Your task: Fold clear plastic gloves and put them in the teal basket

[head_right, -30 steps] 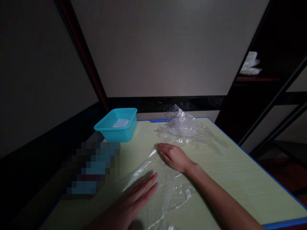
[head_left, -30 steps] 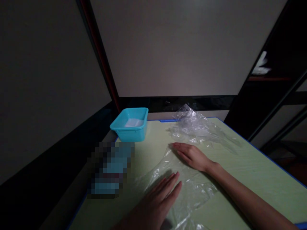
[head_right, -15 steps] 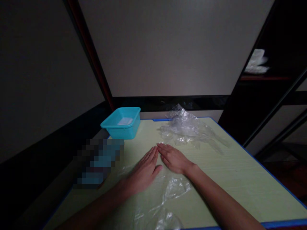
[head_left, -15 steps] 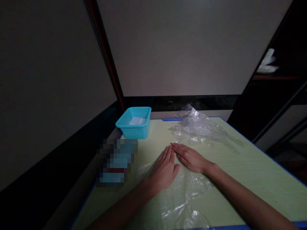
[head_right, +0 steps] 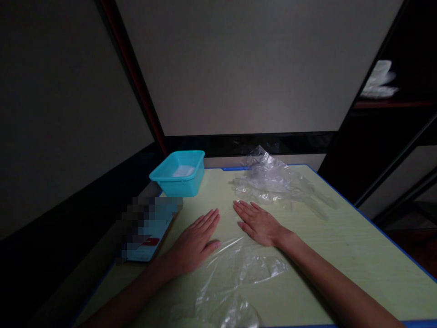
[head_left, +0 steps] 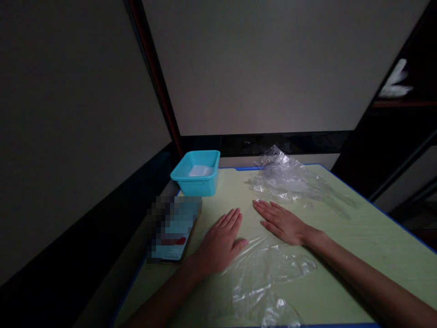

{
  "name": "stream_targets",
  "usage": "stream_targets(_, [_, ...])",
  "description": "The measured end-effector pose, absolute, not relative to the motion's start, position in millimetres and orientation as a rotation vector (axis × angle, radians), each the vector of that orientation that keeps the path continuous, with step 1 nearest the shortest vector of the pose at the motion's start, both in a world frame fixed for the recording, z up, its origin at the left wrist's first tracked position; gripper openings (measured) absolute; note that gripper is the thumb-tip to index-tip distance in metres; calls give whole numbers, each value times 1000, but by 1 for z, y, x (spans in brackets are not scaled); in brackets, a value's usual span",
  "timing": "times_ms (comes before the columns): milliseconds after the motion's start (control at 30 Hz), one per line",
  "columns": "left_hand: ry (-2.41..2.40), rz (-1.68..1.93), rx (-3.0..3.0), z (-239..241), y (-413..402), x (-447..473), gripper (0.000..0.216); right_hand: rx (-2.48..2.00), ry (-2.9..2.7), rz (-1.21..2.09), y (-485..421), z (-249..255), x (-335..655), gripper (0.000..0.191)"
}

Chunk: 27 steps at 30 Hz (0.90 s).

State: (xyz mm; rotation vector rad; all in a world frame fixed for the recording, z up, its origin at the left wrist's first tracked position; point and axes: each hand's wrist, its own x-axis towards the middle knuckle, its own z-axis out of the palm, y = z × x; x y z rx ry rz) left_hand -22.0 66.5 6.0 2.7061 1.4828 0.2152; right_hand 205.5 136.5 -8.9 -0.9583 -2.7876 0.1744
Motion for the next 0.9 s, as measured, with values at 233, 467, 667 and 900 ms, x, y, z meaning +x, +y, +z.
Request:
stream_targets(233, [1414,270,2713,10,66,-22,57,-1068,-2740,110,122,-10,211,52])
stream_targets(467, [1446,394,2638,23,60,0,58,-1193,-2725,106,115,-9,214,52])
stream_targets(667, [1352,357,2671,15,67,27,60,-1177,-2690,49,117,-16,217,52])
stream_targets(900, [1348,333,2711,-3,77,23,61,-1202,-2701,31,118,-16,219,54])
